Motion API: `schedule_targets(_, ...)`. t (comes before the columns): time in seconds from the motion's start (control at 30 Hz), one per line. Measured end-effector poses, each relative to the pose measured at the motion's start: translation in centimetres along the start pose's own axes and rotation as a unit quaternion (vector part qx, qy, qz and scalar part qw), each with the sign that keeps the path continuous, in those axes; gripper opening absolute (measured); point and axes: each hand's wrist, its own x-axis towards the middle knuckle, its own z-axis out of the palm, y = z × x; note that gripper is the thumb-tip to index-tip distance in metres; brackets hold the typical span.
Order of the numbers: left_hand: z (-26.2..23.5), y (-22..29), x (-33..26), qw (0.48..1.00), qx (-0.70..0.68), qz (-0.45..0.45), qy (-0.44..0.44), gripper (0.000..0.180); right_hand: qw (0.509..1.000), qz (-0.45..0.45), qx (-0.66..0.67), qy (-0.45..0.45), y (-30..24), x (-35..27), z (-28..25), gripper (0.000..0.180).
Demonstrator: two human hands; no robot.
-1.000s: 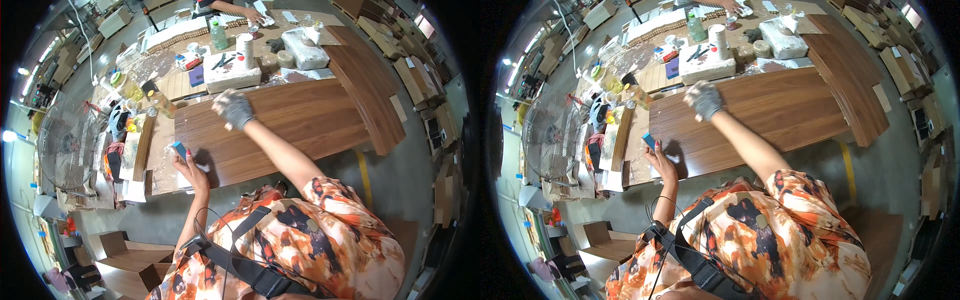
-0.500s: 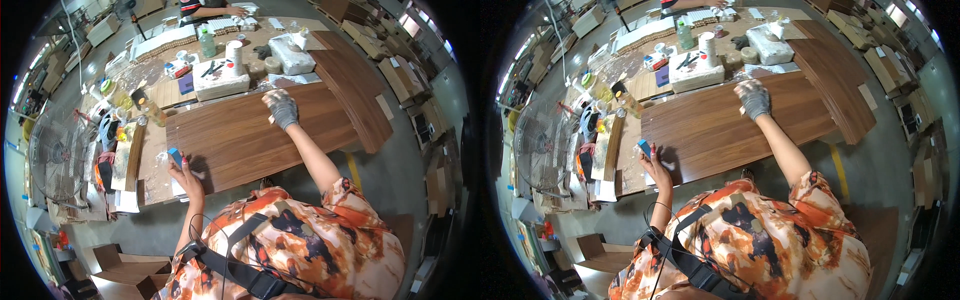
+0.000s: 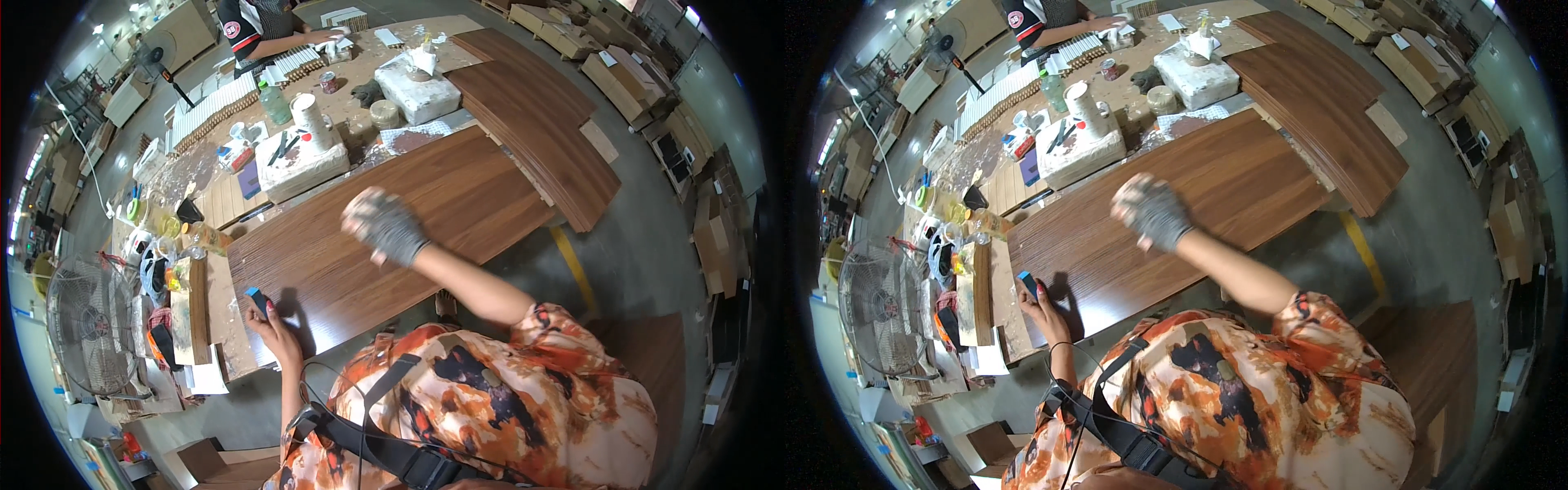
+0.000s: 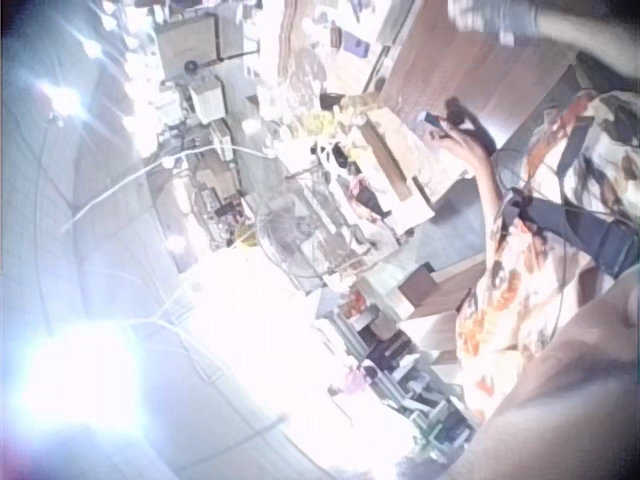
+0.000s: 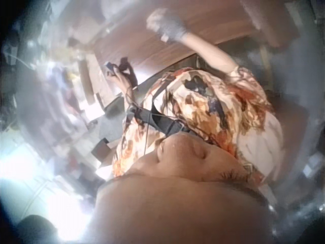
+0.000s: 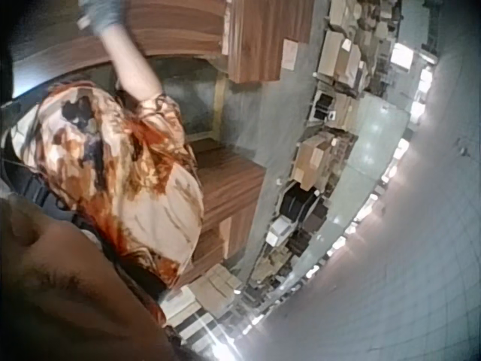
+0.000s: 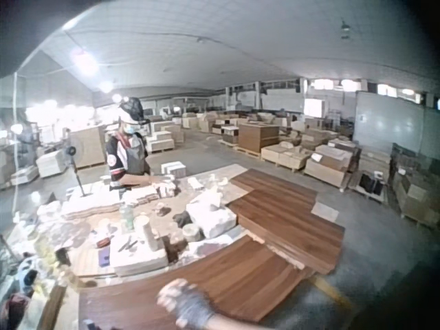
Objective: The person wipes a wooden furniture panel with a cloth and applies a small blue sponge block to the surface to clean and finish it.
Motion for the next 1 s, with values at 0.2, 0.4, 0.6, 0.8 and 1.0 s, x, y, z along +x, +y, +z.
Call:
schedule_targets(0.2, 0.3, 0.7, 0.0, 0.996, 0.088, 0.010, 0.013, 0.053, 0.934, 0.248, -0.191, 0.171, 24.5, -12.2, -9.8, 0.063)
schedule_targets(0.4, 1.2, -0.2, 0.5, 0.993, 0.112, 0.015, 0.019, 0.056, 0.840, 0.497, 0.211, 0.056, 36.9, -25.0, -12.9, 0.055)
schedule_targets(0.6, 6.2, 2.3, 0.8, 0.989, -0.142, -0.018, 0.040, 0.044, 0.930, 0.135, 0.176, 0.292, 24.2, -19.4, -18.2, 0.029)
schedule_targets(0.8, 22.0, 12.5, -4.3, 0.974, -0.103, 0.058, -0.195, 0.033, 0.993, 0.103, 0.056, -0.004, 9.5, -15.9, -11.3, 0.055)
schedule_targets(1.0, 31.5, 15.4, -9.6, 0.927, -0.105, 0.037, -0.359, 0.047, 0.831, 0.138, 0.525, 0.121, 11.8, -16.2, -9.6, 0.068)
